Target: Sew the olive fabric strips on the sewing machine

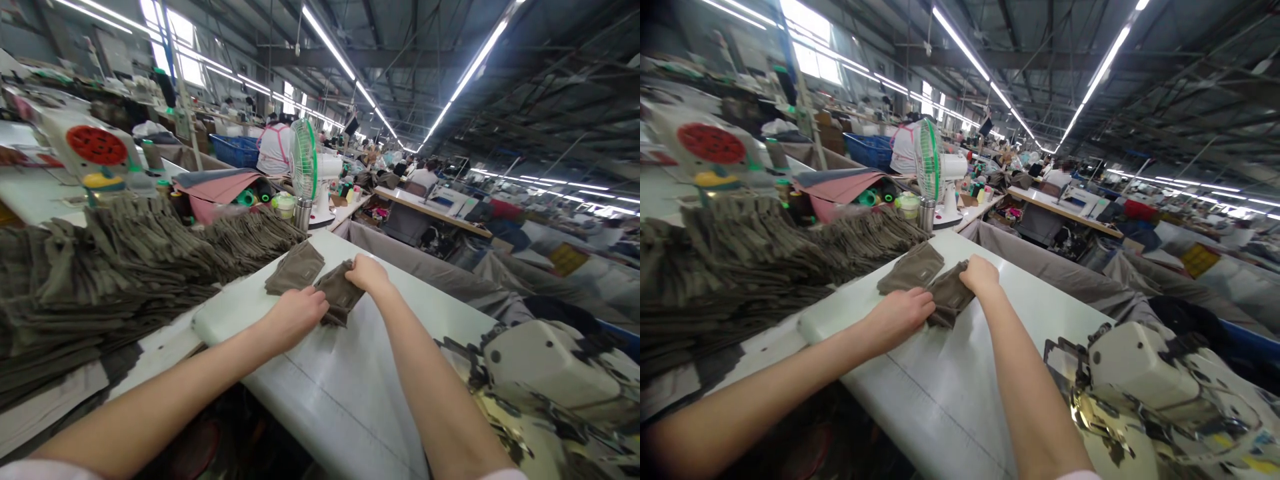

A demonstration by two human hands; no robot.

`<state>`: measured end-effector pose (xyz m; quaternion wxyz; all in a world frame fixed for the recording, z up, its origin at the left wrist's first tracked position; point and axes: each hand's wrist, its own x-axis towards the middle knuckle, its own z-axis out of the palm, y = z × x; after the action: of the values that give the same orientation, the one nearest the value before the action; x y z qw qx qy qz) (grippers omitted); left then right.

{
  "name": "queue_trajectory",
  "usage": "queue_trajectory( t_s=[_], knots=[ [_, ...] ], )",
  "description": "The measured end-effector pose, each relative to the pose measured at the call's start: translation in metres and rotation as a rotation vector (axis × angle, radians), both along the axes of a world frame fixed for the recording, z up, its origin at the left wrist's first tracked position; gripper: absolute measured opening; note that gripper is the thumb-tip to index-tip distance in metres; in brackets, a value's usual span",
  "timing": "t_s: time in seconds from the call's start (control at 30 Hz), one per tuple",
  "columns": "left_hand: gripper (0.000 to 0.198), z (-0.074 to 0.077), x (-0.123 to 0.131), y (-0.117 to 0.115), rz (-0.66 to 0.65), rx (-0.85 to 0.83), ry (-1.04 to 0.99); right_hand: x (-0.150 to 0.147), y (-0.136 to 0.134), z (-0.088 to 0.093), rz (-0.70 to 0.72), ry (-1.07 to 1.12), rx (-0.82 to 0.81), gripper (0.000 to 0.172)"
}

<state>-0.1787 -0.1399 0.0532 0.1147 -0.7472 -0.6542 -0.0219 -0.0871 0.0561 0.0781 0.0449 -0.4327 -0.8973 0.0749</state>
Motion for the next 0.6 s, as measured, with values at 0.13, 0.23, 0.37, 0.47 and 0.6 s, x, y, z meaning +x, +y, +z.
queue_trajectory(
  t_s=[0.13, 0.23, 0.37, 0.47, 0.6],
  knots=[
    [0.012, 0.033, -0.009, -0.010, 0.164, 0.130, 0.042, -0.027, -0.009, 0.015, 0.073, 0.177, 0.073, 0.029],
    [0.018, 0.038, -0.029, -0.013, 0.266, 0.131, 0.093, -0.045, -0.016, 0.003, 0.167, 0.229, 0.008, 0.028],
    [0.019, 0.022, -0.059, -0.016, 0.278, 0.078, 0.043, -0.046, -0.023, -0.026, 0.286, 0.229, -0.142, 0.034],
    [0.022, 0.014, -0.066, -0.021, 0.186, 0.062, -0.012, -0.041, -0.023, -0.039, 0.275, 0.279, -0.190, 0.035],
    [0.026, 0.013, -0.051, -0.028, 0.094, 0.059, 0.004, -0.040, -0.016, -0.042, 0.168, 0.366, -0.229, 0.042]
  ],
)
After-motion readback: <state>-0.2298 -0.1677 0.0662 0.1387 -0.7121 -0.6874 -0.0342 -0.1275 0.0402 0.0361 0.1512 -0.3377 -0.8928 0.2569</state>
